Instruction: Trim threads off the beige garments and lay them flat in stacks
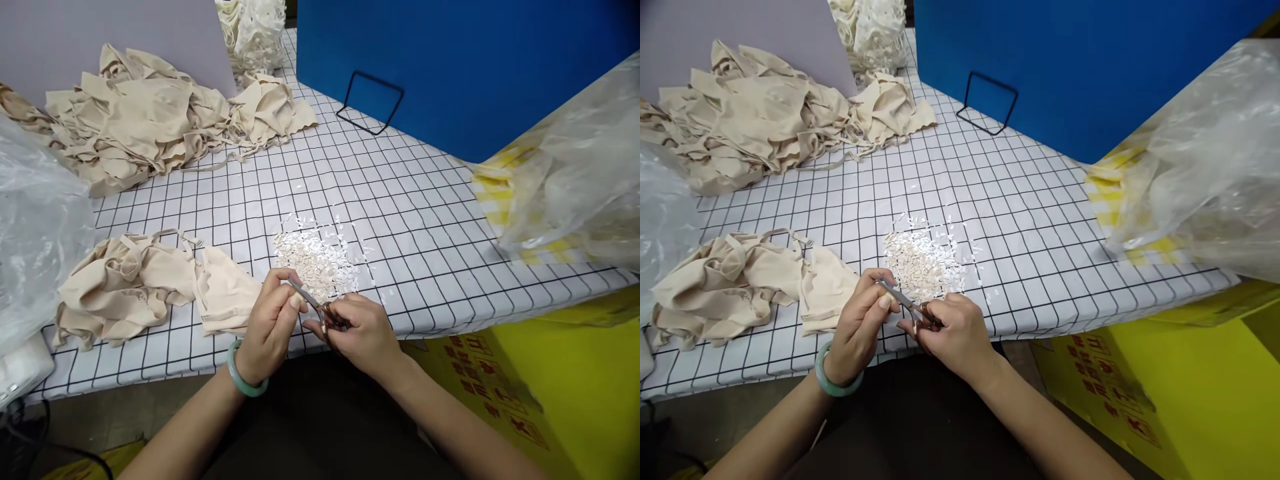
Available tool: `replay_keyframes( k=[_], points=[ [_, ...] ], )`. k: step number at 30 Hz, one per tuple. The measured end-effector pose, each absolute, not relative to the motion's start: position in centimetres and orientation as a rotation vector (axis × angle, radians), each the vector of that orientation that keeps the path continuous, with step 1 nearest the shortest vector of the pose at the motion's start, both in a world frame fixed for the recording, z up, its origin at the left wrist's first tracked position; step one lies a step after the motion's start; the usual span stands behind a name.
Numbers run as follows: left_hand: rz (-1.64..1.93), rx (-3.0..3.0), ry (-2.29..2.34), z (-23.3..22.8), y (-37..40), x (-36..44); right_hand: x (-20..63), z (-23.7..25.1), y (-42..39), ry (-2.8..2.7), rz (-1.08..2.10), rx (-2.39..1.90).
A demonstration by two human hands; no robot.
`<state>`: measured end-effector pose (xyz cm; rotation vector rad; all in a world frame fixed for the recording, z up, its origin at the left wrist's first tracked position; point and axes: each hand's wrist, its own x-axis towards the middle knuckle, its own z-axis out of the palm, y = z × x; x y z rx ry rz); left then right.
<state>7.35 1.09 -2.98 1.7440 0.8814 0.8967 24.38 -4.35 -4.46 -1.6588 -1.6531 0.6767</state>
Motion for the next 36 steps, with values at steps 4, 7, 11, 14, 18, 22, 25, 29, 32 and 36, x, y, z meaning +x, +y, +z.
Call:
replay_keyframes(
  k=[4, 7, 11, 14, 18, 22, 25, 29, 32, 36],
  points=[
    [0.881, 1.615, 0.904, -3.0, 1.3, 7.4, 25.0, -3.9, -4.4, -1.451, 0.886, -1.663],
    [0.89, 1.565, 0.901, -3.0, 1.3, 7.3, 25.4, -3.3, -4.1, -1.419, 1.021, -1.638],
    [0.891, 1.533, 0.895, -3.0, 0.8, 7.1, 24.9, -3.3, -3.7, -1.33, 1.15, -1.543],
    [0.867, 1.561, 0.816, -1.8, 0.3, 6.3, 24.2, -3.6, -4.0, -1.293, 1.272, -1.361],
    [0.797, 1.708, 0.655, 1.9, -0.3, 3.7, 23.6, -3.9, -3.5, -1.276, 1.452, -1.145],
    [0.582, 1.889, 0.621, 4.2, -1.1, 0.5, 21.6, -3.5, 1.4, -1.249, 1.363, -1.31],
    [0.468, 2.014, 0.795, 2.8, -0.5, -1.2, 18.5, -2.9, 6.6, -1.392, 1.274, -1.487],
    [0.633, 2.166, 1.307, -0.5, 3.0, -3.7, 14.8, -3.0, 10.4, -1.718, 1.156, -1.57],
    [0.549, 2.381, 1.33, -1.7, 5.2, -5.7, 13.8, -3.9, 10.7, -1.811, 1.089, -1.541],
    [0.218, 2.439, 1.08, -1.1, 4.6, -7.1, 14.8, -4.8, 11.4, -1.548, 1.121, -1.479]
  ],
)
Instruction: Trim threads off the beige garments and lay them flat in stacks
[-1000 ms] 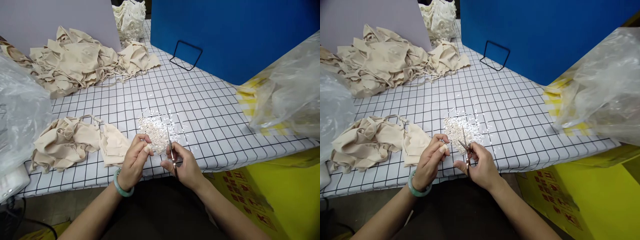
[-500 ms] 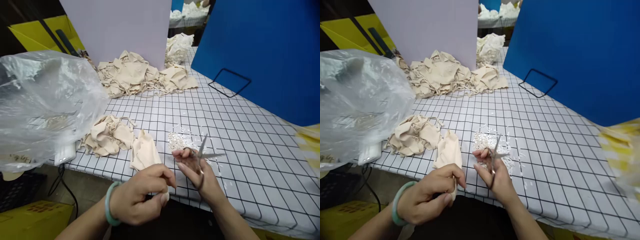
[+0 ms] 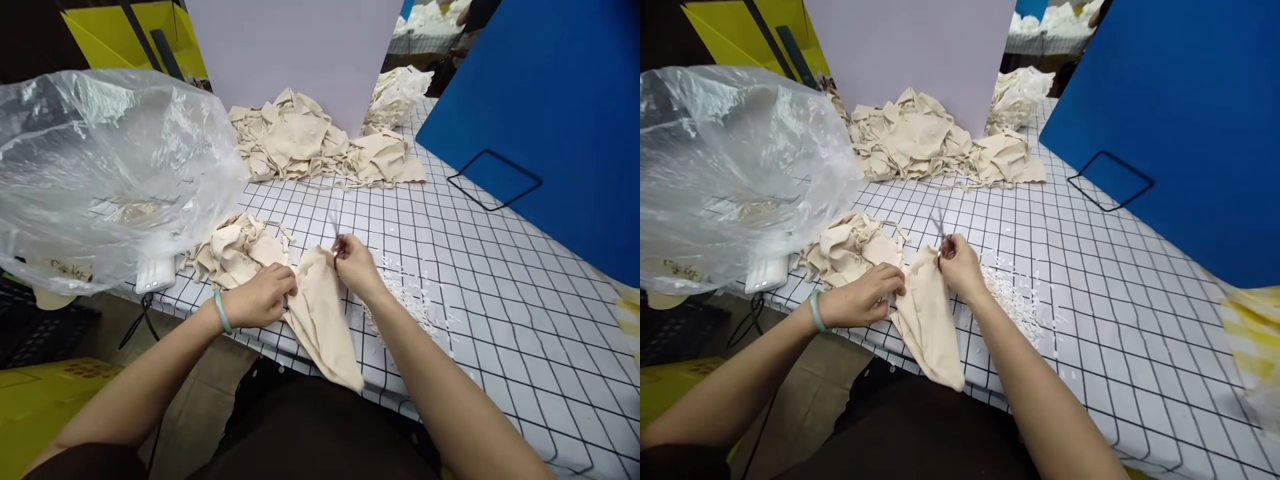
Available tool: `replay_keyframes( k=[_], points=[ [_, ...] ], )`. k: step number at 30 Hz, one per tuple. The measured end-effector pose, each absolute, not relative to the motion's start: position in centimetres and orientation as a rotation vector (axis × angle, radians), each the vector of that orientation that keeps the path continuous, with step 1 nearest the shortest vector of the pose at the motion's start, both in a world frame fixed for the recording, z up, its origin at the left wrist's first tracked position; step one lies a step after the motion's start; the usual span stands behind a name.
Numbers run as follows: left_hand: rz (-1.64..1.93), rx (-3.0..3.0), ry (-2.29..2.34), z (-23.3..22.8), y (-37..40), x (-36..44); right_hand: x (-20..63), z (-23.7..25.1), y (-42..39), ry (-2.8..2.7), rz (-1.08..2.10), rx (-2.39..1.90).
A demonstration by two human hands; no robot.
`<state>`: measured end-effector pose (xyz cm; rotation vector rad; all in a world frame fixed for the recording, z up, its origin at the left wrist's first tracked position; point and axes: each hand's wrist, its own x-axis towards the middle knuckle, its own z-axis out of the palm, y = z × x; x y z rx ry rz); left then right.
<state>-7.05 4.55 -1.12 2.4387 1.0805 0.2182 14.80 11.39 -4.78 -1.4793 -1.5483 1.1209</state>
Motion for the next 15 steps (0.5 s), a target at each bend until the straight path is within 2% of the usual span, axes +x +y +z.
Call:
replay_keyframes(
  k=[3, 7, 11, 15],
  points=[
    [0.035, 2.445, 1.17, -0.7, 3.0, -7.4, 16.1, -4.4, 11.6, -1.44, 0.996, -1.535],
    [0.0, 2.486, 1.24, -0.7, 1.8, -7.6, 16.3, -3.1, 7.7, -1.531, 0.94, -1.599],
    [0.248, 2.458, 1.176, 0.0, 1.5, -7.7, 14.5, -3.6, 1.4, -1.732, 1.216, -1.445],
    [0.503, 2.084, 1.129, 1.3, 1.3, -7.7, 13.7, -4.7, -0.1, -1.701, 1.235, -1.393]
  ],
)
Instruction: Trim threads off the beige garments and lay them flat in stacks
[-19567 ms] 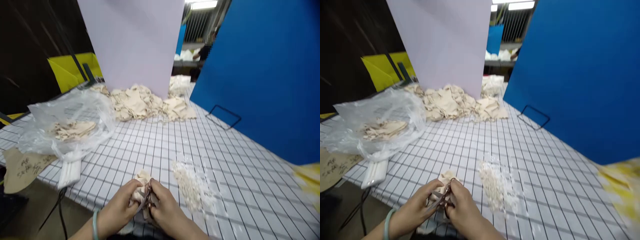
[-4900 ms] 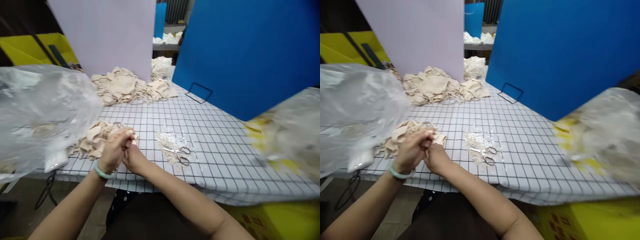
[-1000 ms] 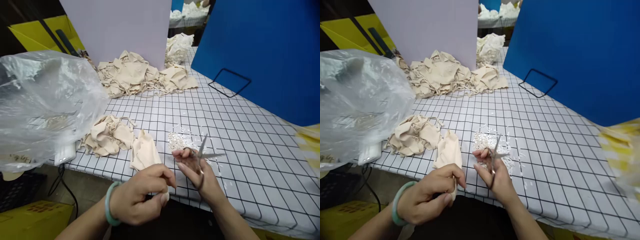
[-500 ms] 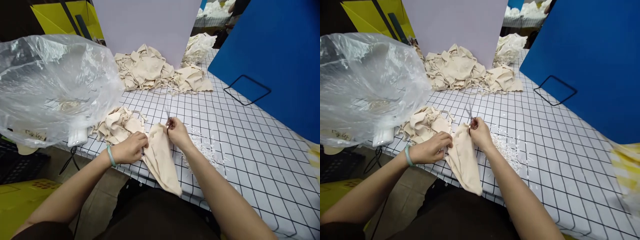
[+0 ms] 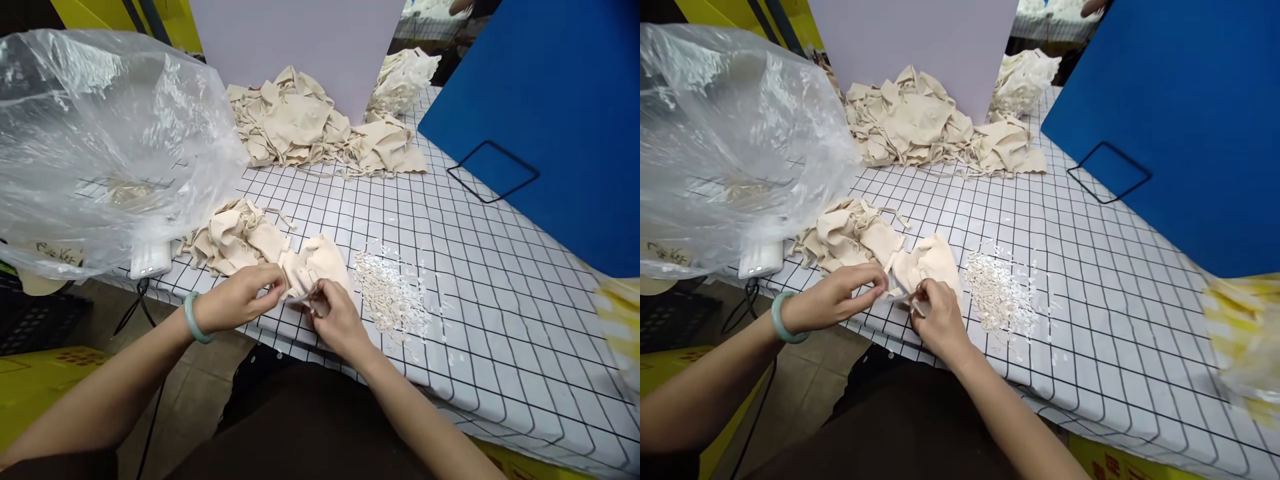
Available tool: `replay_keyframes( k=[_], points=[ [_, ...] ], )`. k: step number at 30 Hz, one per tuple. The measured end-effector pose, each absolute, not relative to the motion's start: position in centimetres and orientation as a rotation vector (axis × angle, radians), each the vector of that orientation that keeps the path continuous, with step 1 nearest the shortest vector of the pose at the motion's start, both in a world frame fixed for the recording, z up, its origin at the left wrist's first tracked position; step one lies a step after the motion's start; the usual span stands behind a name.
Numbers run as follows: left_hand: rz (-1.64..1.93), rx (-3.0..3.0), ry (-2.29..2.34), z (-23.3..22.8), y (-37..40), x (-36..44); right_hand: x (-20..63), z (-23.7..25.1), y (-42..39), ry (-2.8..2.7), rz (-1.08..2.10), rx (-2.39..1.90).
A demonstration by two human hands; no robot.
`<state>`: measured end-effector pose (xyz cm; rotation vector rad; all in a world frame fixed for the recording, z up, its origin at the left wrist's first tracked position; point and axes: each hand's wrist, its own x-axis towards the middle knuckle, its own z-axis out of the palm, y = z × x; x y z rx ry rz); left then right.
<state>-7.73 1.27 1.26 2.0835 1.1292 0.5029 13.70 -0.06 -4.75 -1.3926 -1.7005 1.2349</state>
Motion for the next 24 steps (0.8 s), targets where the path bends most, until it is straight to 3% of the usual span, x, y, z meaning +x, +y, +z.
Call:
replay_keyframes(
  k=[4, 7, 15, 18, 21, 24],
  points=[
    [0.534, 1.613, 1.204, 1.8, 0.7, -7.7, 14.4, -2.8, 3.2, -1.222, 1.587, -1.241],
    [0.51, 1.53, 1.117, 2.3, 0.3, -7.5, 14.5, -0.4, 6.5, -1.169, 1.668, -1.023],
    [0.798, 2.438, 1.502, 2.4, -0.8, -7.4, 12.4, 0.5, 8.8, -1.497, 1.334, -1.14],
    [0.793, 2.559, 1.566, 1.7, -1.1, -7.3, 11.6, -1.3, 6.6, -1.505, 1.528, -0.965],
    [0.886, 2.342, 1.453, 1.4, -1.3, -7.2, 11.0, -3.1, 5.5, -1.552, 1.702, -0.9],
    [0.845, 1.832, 1.366, 1.6, -1.3, -7.3, 11.1, -3.1, 6.2, -1.481, 1.608, -0.977]
  ],
)
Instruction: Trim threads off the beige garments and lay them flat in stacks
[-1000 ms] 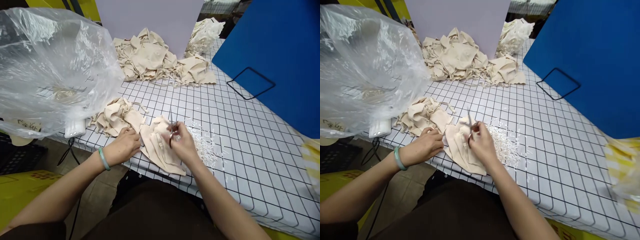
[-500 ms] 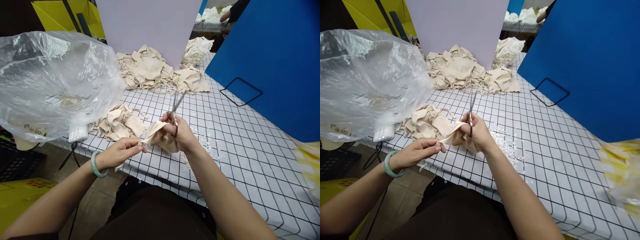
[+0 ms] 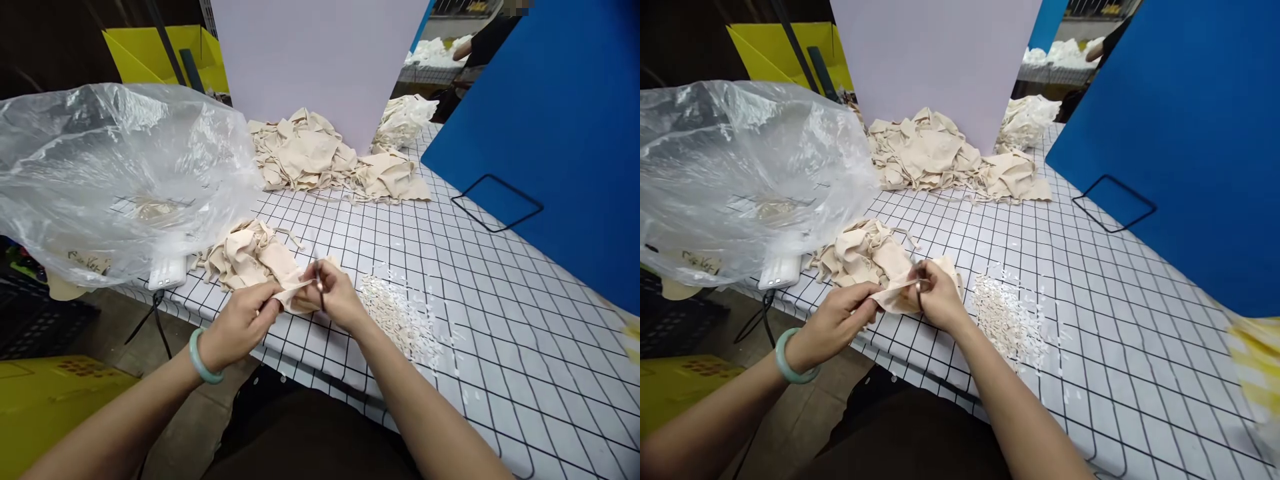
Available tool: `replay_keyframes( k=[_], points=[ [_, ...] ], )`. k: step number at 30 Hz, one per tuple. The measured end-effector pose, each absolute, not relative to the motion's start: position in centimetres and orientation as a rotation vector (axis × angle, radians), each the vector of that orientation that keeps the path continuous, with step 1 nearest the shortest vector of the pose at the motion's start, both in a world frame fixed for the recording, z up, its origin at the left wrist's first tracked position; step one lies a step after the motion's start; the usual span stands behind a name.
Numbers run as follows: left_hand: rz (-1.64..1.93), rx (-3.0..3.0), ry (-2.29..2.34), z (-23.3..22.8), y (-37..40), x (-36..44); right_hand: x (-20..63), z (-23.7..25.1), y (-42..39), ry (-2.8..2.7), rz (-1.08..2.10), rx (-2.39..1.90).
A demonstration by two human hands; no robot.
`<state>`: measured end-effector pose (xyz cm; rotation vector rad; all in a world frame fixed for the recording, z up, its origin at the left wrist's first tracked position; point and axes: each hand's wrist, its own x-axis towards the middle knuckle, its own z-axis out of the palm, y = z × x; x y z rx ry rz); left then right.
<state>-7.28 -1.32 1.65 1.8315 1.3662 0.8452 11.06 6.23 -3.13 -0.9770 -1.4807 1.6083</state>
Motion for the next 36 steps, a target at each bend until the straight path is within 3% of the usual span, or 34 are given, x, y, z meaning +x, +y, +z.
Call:
replay_keyframes(
  k=[6, 16, 23, 29, 36],
  points=[
    [0.735, 1.065, 1.029, 1.6, -1.0, -7.4, 12.5, 0.8, 8.6, -1.427, 1.596, -0.866],
    [0.656, 1.23, 0.947, 5.0, 0.4, -6.6, 13.2, 5.6, 10.4, -1.736, 1.712, -0.9],
    [0.954, 1.077, 0.941, 5.4, 0.4, -6.3, 12.7, 1.7, 9.2, -1.642, 1.048, -1.183],
    [0.953, 1.006, 0.882, 5.2, 1.0, -5.7, 11.5, -0.7, 3.8, -1.371, 1.583, -0.753],
    [1.149, 1.483, 1.006, 6.1, 1.1, -4.7, 8.8, -1.9, 2.2, -1.143, 1.741, -0.833]
  ],
)
